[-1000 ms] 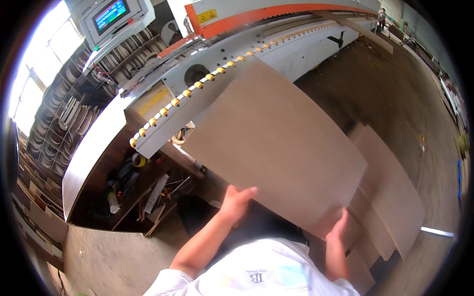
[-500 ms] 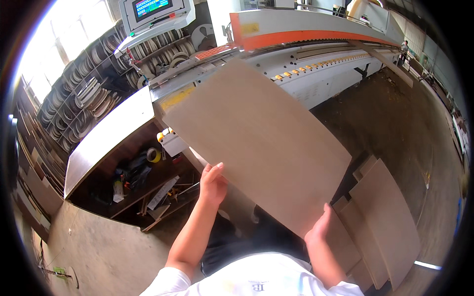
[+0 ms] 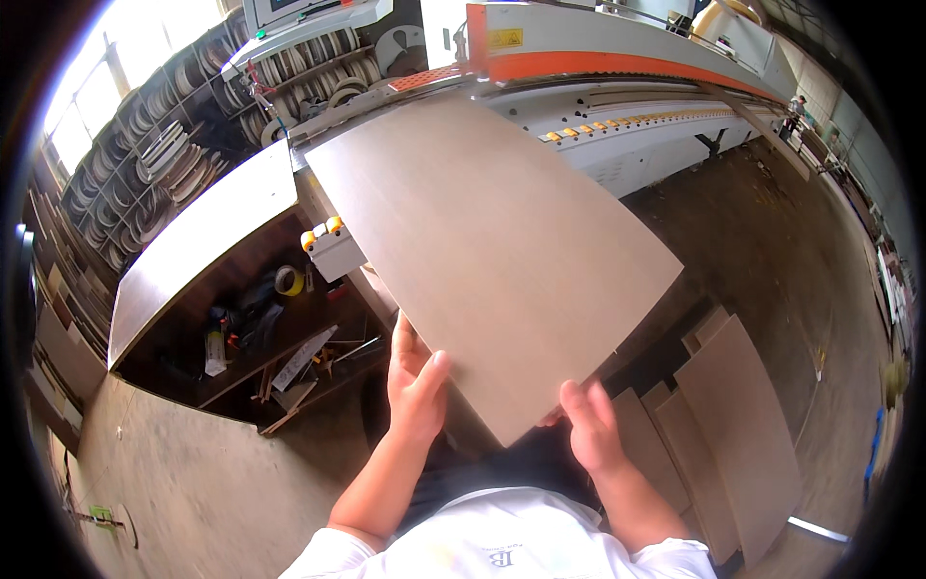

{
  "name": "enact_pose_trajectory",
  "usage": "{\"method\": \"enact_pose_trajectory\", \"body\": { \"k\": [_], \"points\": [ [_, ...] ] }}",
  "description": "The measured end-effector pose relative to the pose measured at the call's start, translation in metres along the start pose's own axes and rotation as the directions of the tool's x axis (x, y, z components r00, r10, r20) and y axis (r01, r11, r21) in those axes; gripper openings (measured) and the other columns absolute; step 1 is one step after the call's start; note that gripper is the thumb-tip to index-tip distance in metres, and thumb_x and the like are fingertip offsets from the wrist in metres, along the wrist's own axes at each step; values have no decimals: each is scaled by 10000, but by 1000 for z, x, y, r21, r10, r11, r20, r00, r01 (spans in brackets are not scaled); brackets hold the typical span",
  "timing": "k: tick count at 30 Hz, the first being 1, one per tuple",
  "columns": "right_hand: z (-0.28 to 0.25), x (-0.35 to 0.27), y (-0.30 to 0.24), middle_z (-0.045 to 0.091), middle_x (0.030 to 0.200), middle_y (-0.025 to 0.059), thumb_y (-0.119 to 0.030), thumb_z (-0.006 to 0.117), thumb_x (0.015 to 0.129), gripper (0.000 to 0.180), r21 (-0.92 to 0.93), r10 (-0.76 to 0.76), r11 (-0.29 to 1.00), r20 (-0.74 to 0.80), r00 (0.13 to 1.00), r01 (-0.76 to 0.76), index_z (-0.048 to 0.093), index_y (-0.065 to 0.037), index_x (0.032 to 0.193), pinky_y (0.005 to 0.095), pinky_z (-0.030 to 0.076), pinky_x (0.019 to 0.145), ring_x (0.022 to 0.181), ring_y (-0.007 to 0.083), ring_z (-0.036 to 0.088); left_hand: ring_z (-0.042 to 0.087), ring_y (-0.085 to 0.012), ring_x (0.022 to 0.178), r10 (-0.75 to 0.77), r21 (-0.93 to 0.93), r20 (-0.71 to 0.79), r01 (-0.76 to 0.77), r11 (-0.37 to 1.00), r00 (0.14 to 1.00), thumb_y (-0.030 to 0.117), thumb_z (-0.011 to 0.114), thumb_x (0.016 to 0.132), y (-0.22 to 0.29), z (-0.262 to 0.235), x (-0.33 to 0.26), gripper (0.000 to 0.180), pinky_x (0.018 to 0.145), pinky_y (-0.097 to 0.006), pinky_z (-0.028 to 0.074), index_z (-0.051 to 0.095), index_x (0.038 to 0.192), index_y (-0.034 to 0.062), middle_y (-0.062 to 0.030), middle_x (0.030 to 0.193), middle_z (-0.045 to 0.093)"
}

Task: The person repeatedly picks up rectangular wood panels from a pile on the floor and places them onto a conveyor belt. The person handles the panels by hand, lifting them one at a time and arranging them on the moving belt in a factory setting.

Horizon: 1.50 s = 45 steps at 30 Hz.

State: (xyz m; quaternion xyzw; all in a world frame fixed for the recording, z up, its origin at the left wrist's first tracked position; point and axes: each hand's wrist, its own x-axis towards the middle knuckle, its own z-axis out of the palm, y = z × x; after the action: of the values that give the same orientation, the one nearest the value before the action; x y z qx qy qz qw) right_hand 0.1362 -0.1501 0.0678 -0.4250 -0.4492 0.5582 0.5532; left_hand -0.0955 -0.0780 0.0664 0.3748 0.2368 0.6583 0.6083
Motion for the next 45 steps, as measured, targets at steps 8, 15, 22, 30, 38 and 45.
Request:
{"method": "enact_pose_trajectory", "body": {
  "k": [8,15,22,30,38,45],
  "points": [
    [29,57,-11,744,906,108,-464,610,1080,467,-117,62,992,168,984,-43,681,-6,1028,298,567,725,806,176,708,292,-304,1568,134,176,65,-143,974,989,210,663,1043,14,-2,-30,971,1243,-461,275,-41,1699,79,-206,1711,251],
    [64,98,-7,710,799,73,-515,616,1061,504,-172,25,985,123,992,-4,669,-25,958,267,528,658,708,135,667,552,-233,1362,225,456,16,-207,866,974,46,659,1012,12,-24,-17,917,1076,-370,498,45,1692,23,-176,1548,479],
    [73,115,-3,721,810,63,-417,657,1065,403,-74,24,997,72,997,-19,679,-24,979,276,525,684,719,129,664,594,-227,1324,303,602,19,-252,757,953,-26,675,990,14,-29,5,847,1054,-336,517,163,1665,-47,-173,1514,537],
    [60,123,4,695,788,53,-473,622,1069,428,-42,-78,996,22,997,79,661,-68,938,268,516,628,694,127,659,623,-234,1313,281,592,96,-282,755,955,-70,716,942,12,-22,19,869,1085,-354,497,219,1655,-62,-202,1497,581],
    [24,143,-3,680,818,25,-446,664,1055,380,24,-116,993,-123,986,119,673,-76,971,266,488,661,714,109,620,674,-204,1201,242,555,79,-244,795,967,-87,757,886,-13,17,48,889,1029,-340,532,286,1640,-57,-152,1351,677],
    [-26,168,-14,671,877,-1,-461,654,1059,396,17,-90,995,-251,964,97,699,-68,1080,244,477,672,767,81,614,686,-142,1026,246,626,76,-238,742,966,20,801,907,-49,66,79,872,936,-306,558,316,1627,-57,-104,1169,720]
  ]
}}
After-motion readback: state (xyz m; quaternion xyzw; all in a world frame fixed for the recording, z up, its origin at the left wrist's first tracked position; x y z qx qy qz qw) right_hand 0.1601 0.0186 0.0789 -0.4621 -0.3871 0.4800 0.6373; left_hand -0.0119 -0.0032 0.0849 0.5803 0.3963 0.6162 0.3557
